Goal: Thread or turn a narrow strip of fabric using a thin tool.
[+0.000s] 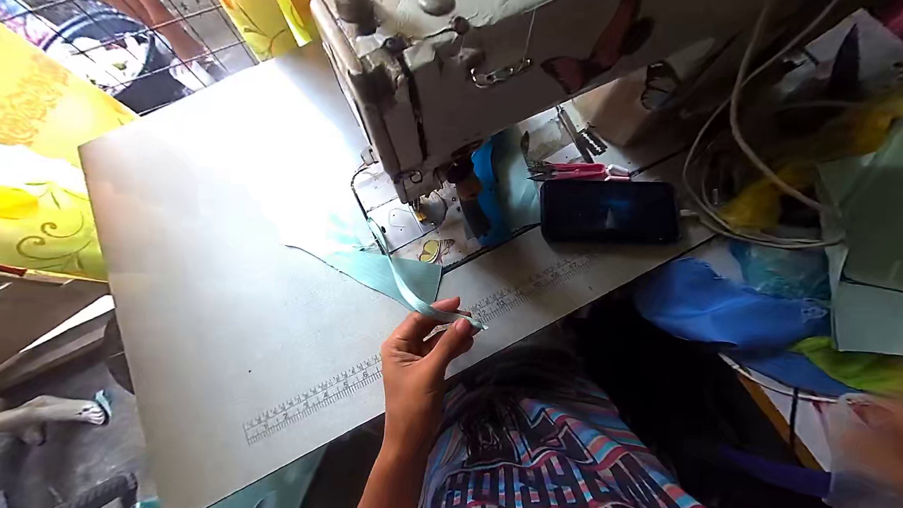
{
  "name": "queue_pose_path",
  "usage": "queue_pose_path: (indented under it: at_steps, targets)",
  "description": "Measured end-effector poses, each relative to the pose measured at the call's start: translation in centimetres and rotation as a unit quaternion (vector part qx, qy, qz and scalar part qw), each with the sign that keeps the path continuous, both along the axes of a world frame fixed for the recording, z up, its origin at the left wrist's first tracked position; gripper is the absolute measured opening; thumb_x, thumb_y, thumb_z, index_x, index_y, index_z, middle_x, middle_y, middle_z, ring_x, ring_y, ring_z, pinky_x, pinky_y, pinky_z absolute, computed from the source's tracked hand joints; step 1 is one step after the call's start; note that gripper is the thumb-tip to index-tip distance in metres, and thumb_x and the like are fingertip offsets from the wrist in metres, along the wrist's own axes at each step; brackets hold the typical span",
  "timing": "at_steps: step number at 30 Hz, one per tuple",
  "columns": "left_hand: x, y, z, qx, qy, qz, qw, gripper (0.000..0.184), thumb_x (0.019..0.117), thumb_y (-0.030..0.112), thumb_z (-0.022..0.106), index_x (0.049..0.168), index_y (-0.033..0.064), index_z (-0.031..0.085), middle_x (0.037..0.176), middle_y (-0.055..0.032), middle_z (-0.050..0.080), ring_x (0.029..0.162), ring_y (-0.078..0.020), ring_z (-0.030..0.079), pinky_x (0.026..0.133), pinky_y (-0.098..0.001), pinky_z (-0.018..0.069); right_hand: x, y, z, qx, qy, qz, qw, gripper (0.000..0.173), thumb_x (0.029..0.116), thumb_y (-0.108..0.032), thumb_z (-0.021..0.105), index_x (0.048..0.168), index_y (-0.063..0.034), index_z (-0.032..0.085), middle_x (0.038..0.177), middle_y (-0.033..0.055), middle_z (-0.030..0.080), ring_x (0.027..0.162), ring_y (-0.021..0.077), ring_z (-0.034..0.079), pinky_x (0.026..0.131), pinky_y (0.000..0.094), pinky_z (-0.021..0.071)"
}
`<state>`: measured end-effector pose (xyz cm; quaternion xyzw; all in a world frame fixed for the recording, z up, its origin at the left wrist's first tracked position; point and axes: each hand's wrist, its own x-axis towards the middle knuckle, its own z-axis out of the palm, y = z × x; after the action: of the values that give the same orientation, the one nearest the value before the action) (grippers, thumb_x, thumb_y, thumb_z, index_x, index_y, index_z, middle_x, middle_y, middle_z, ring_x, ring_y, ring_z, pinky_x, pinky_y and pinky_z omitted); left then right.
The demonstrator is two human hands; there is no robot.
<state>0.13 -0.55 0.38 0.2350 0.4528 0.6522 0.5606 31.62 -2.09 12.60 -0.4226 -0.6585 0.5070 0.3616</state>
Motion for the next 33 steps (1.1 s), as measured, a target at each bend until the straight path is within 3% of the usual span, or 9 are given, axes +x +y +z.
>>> queue_pose_path:
  at_steps: [1, 2, 6, 8, 12, 15, 18, 24, 33]
  targets:
    - [0.1, -0.2, 0.2, -0.005, 0.015, 0.004, 1.000, 0.021, 0.0891, -0.010, 0.066, 0.109, -0.0033, 0.071, 0.092, -0.0097, 0.076, 0.081, -0.0141, 0.075, 0.076, -0.0272, 0.0636, -4.7, 2.1, -2.6, 0.009, 0.015, -0.013, 1.000, 0.025, 0.1060, -0.030, 0.055, 0.119, -0.0220, 0.074, 0.091, -0.0171, 0.069, 0.072, -0.0110, 0.057, 0.063, 0.0078, 0.0465]
    - [0.3, -0.3, 0.3, -0.012, 0.030, 0.010, 0.999, 0.022, 0.0884, -0.010, 0.067, 0.110, -0.0032, 0.070, 0.092, -0.0095, 0.076, 0.081, -0.0148, 0.076, 0.075, -0.0277, 0.0641, -7.9, 3.4, -4.9, -0.003, 0.012, -0.022, 1.000, 0.025, 0.1051, -0.030, 0.057, 0.117, -0.0204, 0.076, 0.088, -0.0175, 0.068, 0.067, -0.0116, 0.053, 0.058, 0.0080, 0.0438]
    - [0.8, -0.5, -0.1, -0.004, 0.070, 0.015, 0.997, 0.021, 0.0877, -0.007, 0.069, 0.109, -0.0041, 0.068, 0.090, -0.0079, 0.075, 0.078, -0.0133, 0.074, 0.073, -0.0269, 0.0631, -13.1, 5.5, -9.7, -0.053, -0.024, -0.002, 0.998, 0.025, 0.0996, -0.024, 0.065, 0.113, -0.0065, 0.077, 0.095, -0.0048, 0.074, 0.072, -0.0064, 0.060, 0.065, 0.0118, 0.0502]
    - [1.2, -0.7, -0.3, 0.008, 0.079, 0.009, 0.997, 0.021, 0.0880, -0.006, 0.069, 0.108, -0.0028, 0.069, 0.089, -0.0060, 0.076, 0.077, -0.0118, 0.074, 0.073, -0.0262, 0.0627, -13.9, 6.0, -9.9, -0.055, -0.021, 0.007, 0.998, 0.021, 0.0972, -0.020, 0.068, 0.105, -0.0040, 0.078, 0.092, -0.0012, 0.073, 0.075, -0.0049, 0.062, 0.069, 0.0123, 0.0519]
    - [1.9, -0.6, -0.4, -0.014, 0.048, 0.002, 0.999, 0.017, 0.0897, -0.005, 0.066, 0.106, -0.0004, 0.071, 0.089, -0.0050, 0.076, 0.077, -0.0099, 0.073, 0.074, -0.0241, 0.0617, -13.9, 7.0, -9.5, -0.101, -0.025, 0.020, 0.994, 0.016, 0.0967, -0.016, 0.067, 0.094, -0.0030, 0.075, 0.076, -0.0055, 0.062, 0.064, -0.0086, 0.049, 0.059, 0.0088, 0.0397]
    - [2.6, -0.1, -0.3, -0.029, 0.018, -0.016, 0.999, 0.009, 0.0916, 0.001, 0.070, 0.098, 0.0028, 0.075, 0.098, -0.0066, 0.077, 0.084, -0.0095, 0.074, 0.080, -0.0239, 0.0611, -13.9, 7.5, -9.5, -0.122, -0.004, 0.008, 0.992, 0.015, 0.0965, -0.015, 0.067, 0.094, -0.0026, 0.074, 0.077, -0.0050, 0.064, 0.065, -0.0080, 0.052, 0.061, 0.0096, 0.0424]
    - [3.4, 0.5, -0.1, -0.039, 0.002, 0.004, 0.999, 0.012, 0.0928, -0.003, 0.065, 0.093, 0.0023, 0.075, 0.101, -0.0090, 0.078, 0.088, -0.0114, 0.075, 0.082, -0.0243, 0.0617, -13.9, 7.6, -10.1, -0.130, 0.035, -0.012, 0.991, 0.014, 0.0967, -0.014, 0.068, 0.094, -0.0023, 0.074, 0.081, -0.0039, 0.068, 0.070, -0.0075, 0.057, 0.066, 0.0099, 0.0477]
    - [4.1, 1.3, 0.1, -0.046, 0.015, 0.032, 0.998, 0.015, 0.0944, -0.003, 0.063, 0.090, 0.0039, 0.075, 0.094, -0.0080, 0.077, 0.082, -0.0109, 0.075, 0.077, -0.0244, 0.0620, -13.3, 7.8, -10.8, -0.144, 0.093, -0.014, 0.985, 0.014, 0.0961, -0.012, 0.068, 0.100, -0.0003, 0.073, 0.083, -0.0041, 0.067, 0.069, -0.0071, 0.056, 0.064, 0.0096, 0.0475]
    - [3.6, 1.6, -0.1, -0.035, 0.015, 0.011, 0.999, 0.010, 0.0931, 0.002, 0.067, 0.088, 0.0059, 0.075, 0.091, -0.0074, 0.077, 0.080, -0.0096, 0.074, 0.076, -0.0237, 0.0617, -13.2, 8.8, -10.4, -0.162, 0.093, 0.011, 0.982, 0.011, 0.0964, -0.011, 0.067, 0.097, -0.0007, 0.072, 0.082, -0.0040, 0.065, 0.071, -0.0062, 0.057, 0.067, 0.0102, 0.0480]
